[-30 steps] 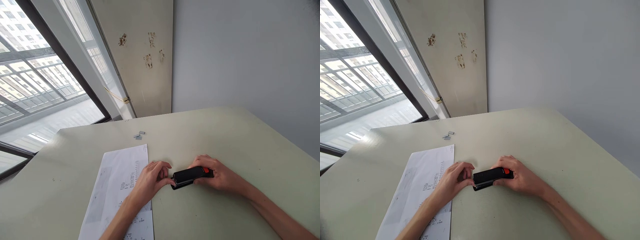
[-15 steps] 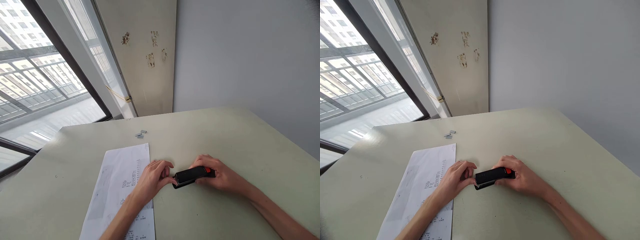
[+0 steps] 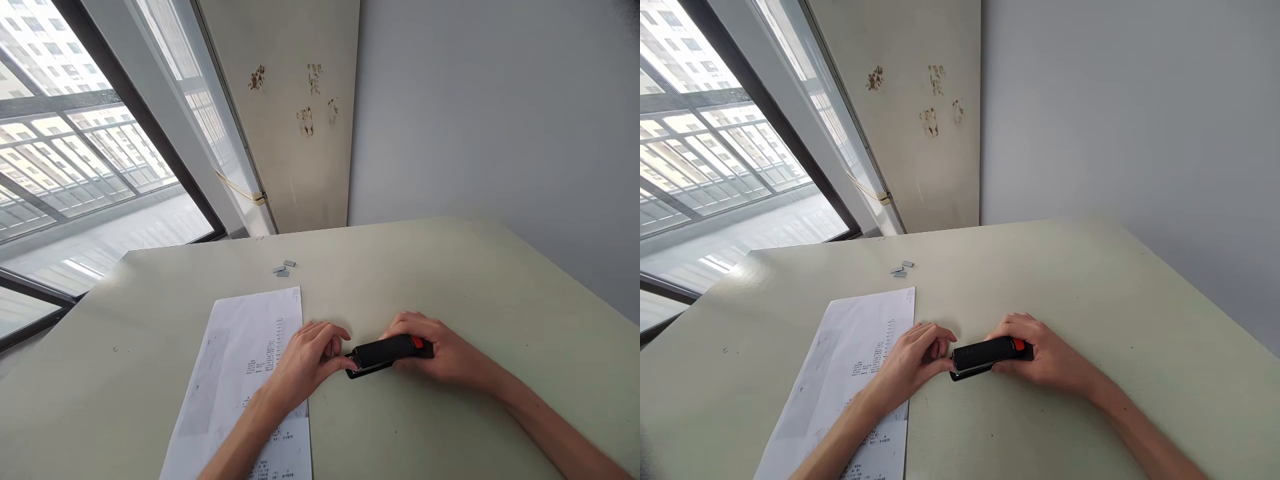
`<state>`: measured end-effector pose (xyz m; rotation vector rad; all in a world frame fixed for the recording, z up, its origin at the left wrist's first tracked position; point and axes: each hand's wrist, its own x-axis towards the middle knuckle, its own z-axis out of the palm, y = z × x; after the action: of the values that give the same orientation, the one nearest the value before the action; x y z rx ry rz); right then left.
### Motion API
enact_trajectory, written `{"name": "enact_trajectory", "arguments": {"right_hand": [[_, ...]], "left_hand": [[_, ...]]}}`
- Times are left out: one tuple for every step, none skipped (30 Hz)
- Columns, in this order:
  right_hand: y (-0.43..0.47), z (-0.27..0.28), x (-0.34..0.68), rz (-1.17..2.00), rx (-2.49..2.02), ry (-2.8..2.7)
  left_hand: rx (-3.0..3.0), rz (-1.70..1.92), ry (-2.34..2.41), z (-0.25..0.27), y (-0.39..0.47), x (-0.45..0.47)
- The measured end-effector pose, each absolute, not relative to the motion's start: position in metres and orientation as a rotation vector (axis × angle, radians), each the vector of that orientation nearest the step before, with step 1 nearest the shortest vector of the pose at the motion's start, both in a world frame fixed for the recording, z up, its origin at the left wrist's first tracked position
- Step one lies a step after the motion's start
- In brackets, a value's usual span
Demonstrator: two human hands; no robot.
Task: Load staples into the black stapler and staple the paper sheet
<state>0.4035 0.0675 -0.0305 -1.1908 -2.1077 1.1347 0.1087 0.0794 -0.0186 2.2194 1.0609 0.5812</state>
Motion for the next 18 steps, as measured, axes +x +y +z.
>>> {"name": "enact_trajectory", "arguments": {"right_hand": [[0.068,-0.030,0.403,1.136,-1.191,-2.106],[0.067,-0.030,0.403,1.138,-1.188,-2.105],[0.067,-0.030,0.403,1.139,-1.183,-2.103],[0.067,-0.030,0.402,1.136,-1.179,-2.102],[0.067,-0.030,0.402,1.130,-1.175,-2.101],[0.067,-0.030,0.401,1.124,-1.172,-2.099],[0.067,-0.030,0.401,1.116,-1.172,-2.095],[0.067,-0.030,0.400,1.107,-1.174,-2.091],[0.067,-0.031,0.400,1.097,-1.176,-2.086],[0.067,-0.032,0.399,1.087,-1.178,-2.080],[0.067,-0.032,0.399,1.078,-1.181,-2.071],[0.066,-0.033,0.398,1.073,-1.191,-2.062],[0.066,-0.034,0.397,1.067,-1.203,-2.051],[0.066,-0.034,0.397,1.062,-1.215,-2.041],[0.066,-0.034,0.396,1.057,-1.226,-2.031],[0.066,-0.034,0.395,1.051,-1.235,-2.022],[0.065,-0.034,0.395,1.045,-1.240,-2.015],[0.065,-0.033,0.394,1.039,-1.239,-2.010]], "left_hand": [[2.232,0.577,1.050,-0.019,0.079,0.108],[2.249,0.566,1.039,-0.018,0.079,0.108],[2.268,0.550,1.027,-0.017,0.079,0.107],[2.290,0.528,1.017,-0.015,0.080,0.106],[2.312,0.508,1.010,-0.013,0.080,0.105],[2.334,0.494,1.005,-0.009,0.080,0.102],[2.353,0.490,1.008,-0.006,0.081,0.099],[2.370,0.498,1.021,-0.002,0.082,0.095],[2.385,0.514,1.042,0.002,0.084,0.090],[2.399,0.534,1.078,0.005,0.086,0.084],[2.410,0.551,1.127,0.008,0.088,0.076],[2.420,0.565,1.189,0.009,0.090,0.067],[2.426,0.574,1.266,0.010,0.093,0.058],[2.432,0.579,1.354,0.009,0.096,0.047],[2.436,0.577,1.449,0.007,0.098,0.036],[2.434,0.576,1.544,0.004,0.101,0.025],[2.421,0.567,1.637,-0.001,0.103,0.015],[2.400,0.562,1.722,-0.006,0.106,0.005]]}}
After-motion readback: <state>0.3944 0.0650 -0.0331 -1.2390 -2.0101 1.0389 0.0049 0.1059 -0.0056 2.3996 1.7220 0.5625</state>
